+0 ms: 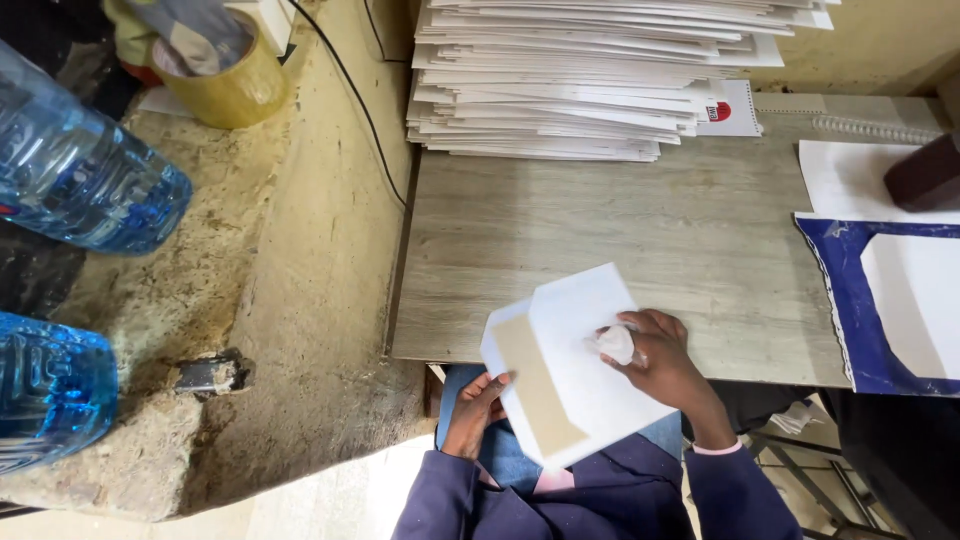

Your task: Manually assembling paper folders by applying adhesive and folding sheets.

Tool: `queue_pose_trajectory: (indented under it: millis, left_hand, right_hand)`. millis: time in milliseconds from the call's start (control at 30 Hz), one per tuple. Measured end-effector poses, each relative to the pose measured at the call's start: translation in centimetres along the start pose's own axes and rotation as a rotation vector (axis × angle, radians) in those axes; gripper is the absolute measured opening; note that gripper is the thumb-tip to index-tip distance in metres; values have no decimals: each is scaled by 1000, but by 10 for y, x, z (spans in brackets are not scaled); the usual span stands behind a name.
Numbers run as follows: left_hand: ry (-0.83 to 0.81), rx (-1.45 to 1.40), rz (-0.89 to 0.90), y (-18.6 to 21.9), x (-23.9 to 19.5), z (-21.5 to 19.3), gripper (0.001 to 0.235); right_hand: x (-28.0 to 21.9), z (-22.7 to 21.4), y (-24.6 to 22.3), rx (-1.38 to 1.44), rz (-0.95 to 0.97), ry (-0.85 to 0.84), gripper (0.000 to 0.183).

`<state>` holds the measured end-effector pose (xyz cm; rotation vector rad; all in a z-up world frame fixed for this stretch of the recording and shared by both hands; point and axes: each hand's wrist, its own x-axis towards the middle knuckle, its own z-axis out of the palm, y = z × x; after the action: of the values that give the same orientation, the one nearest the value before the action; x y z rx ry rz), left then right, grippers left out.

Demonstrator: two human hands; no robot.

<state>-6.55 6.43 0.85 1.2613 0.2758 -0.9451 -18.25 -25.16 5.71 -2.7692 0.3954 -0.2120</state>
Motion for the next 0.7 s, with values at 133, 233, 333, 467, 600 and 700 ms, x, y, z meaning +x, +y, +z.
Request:
queue_pose_trajectory:
  millis: [133, 233, 333, 467, 600, 700]
  left_hand:
    - [-70, -176, 112, -10, 7, 3, 42]
    - [-37, -181, 163, -26, 17, 6, 41]
    - [-1, -148, 242, -17, 7, 2, 36]
    - [70, -16, 285, 18, -11, -22, 23]
    - [19, 64, 321, 62, -34, 9, 33]
    - [-84, 189, 408, 103, -71, 55, 14]
  right_hand:
    - [54, -72, -62, 411, -90, -181, 44]
    - [104, -102, -94, 561, -28, -126, 64]
    - [119, -94, -95, 669, -46, -16, 92]
    - [77, -53, -73, 569, 213, -70, 94]
    - [24, 11, -44, 950, 363, -193, 94]
    - [-4, 42, -19, 1234, 268, 185, 62]
